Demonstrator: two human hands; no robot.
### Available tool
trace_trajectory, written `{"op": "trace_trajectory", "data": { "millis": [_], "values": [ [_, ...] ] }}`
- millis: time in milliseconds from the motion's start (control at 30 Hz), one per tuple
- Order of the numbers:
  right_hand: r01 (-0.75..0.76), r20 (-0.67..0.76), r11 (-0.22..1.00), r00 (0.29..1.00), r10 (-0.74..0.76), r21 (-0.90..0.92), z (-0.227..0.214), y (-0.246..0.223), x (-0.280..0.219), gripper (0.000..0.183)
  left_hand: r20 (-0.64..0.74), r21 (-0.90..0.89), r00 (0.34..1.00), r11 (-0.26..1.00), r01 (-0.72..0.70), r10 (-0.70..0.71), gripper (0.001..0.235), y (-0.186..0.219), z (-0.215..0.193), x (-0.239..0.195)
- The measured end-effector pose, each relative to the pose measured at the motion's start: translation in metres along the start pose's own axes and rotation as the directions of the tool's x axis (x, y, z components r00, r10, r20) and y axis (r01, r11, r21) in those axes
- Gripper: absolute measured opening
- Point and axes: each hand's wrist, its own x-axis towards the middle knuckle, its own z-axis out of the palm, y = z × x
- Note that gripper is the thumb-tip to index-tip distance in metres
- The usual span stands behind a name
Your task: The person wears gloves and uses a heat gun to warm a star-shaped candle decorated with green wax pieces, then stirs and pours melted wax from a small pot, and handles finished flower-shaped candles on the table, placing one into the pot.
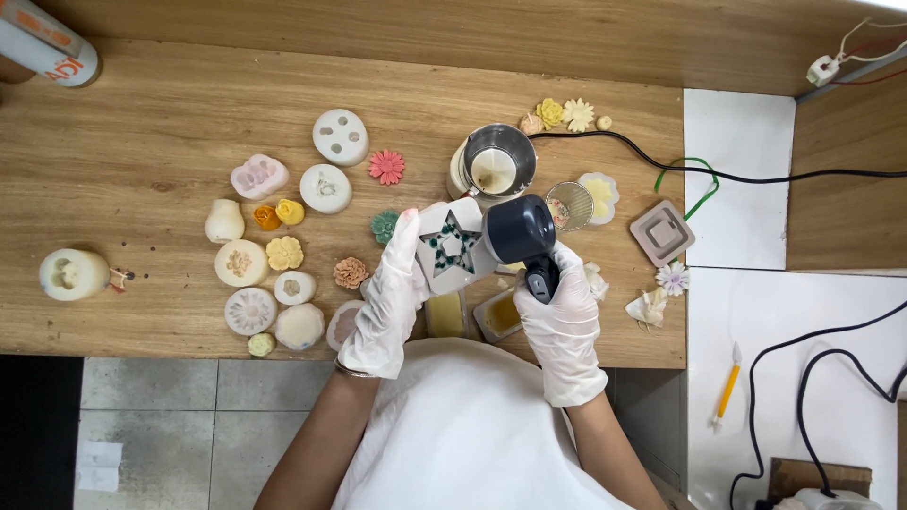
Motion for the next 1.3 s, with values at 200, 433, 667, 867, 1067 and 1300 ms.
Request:
{"op": "trace_trajectory", "data": {
  "millis": [200, 433, 667, 867, 1067, 1300],
  "values": [
    [-0.029, 0.004, 0.999, 1.0, 0.029, 0.025, 0.005, 0.0, -0.004, 0.052, 0.003, -0.008, 1.0, 1.0, -0.008, 0.008, 0.071, 0.0, -0.003, -0.003],
    [-0.198, 0.121, 0.959, 0.977, 0.176, 0.205, 0.004, -0.015, -0.004, 0.056, -0.05, -0.033, 0.999, 0.999, 0.013, -0.015, 0.065, -0.015, -0.019, 0.017],
    [-0.294, 0.211, 0.947, 0.941, 0.263, 0.13, -0.002, -0.022, -0.004, 0.061, -0.046, -0.136, 0.999, 0.991, 0.022, -0.028, 0.061, 0.001, 0.005, 0.009],
    [-0.225, 0.215, 0.957, 0.959, 0.185, 0.182, -0.006, -0.021, 0.004, 0.061, -0.021, -0.158, 0.999, 0.987, 0.028, -0.031, 0.058, 0.001, 0.005, 0.009],
    [-0.331, 0.261, 0.928, 0.923, 0.281, 0.171, -0.003, -0.023, 0.01, 0.055, -0.006, -0.232, 0.999, 0.972, 0.045, -0.048, 0.051, -0.007, -0.006, 0.022],
    [-0.429, 0.283, 0.875, 0.888, 0.363, 0.223, -0.001, -0.024, 0.02, 0.061, 0.074, -0.222, 0.997, 0.975, 0.026, -0.01, 0.057, 0.0, -0.008, 0.016]
  ]
}}
